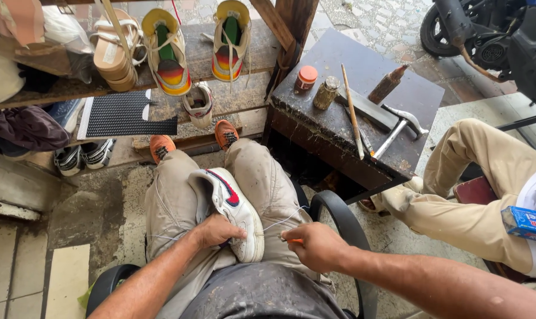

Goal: Stitching the sole of a white sneaker using a needle and thread

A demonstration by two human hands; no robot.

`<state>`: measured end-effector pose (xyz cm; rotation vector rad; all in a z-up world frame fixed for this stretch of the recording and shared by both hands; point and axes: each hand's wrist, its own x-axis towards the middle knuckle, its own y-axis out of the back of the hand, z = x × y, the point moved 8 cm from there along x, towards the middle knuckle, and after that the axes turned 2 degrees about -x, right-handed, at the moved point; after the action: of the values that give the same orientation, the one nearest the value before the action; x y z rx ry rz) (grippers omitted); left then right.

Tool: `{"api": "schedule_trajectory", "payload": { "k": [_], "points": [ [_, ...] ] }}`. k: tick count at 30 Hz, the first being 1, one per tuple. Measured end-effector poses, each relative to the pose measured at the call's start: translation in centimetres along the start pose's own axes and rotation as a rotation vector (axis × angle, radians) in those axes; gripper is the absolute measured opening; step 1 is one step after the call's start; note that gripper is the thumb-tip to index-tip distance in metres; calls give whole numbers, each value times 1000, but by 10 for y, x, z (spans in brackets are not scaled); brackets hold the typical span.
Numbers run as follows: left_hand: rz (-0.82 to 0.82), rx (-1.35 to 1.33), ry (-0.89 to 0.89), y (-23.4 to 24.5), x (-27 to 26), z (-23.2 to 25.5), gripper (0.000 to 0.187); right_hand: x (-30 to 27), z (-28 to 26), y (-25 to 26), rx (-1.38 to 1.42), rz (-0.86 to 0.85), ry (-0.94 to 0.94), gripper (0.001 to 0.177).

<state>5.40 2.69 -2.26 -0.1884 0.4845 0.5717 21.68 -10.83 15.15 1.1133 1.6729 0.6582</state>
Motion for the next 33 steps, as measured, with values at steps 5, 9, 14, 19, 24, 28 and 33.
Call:
{"api": "schedule_trajectory", "payload": {
  "k": [5, 9, 14, 19, 24, 28, 33],
  "points": [
    [-1, 50, -10, -1, 0, -3, 40, -3, -21, -7, -457, -132, 202, 58],
    [-6, 78, 12, -1, -2, -8, 39, -10, -15, 6, 78, -188, -179, 43],
    [-11, 57, 0, 1, 11, -9, 44, 4, -3, 8, 106, -15, -108, 37],
    [-6, 79, 78, -2, -4, 3, 42, 8, -21, -27, -381, -50, 197, 65],
    [55, 252, 145, 1, -21, 23, 41, 15, -25, -26, -173, -186, -14, 26],
    [94, 156, 16, 6, -8, 5, 53, 42, -34, -36, -122, -48, 2, 9],
    [196, -104, 9, -1, -19, 38, 55, 77, -18, -19, -171, 75, -50, 13]
  ]
}}
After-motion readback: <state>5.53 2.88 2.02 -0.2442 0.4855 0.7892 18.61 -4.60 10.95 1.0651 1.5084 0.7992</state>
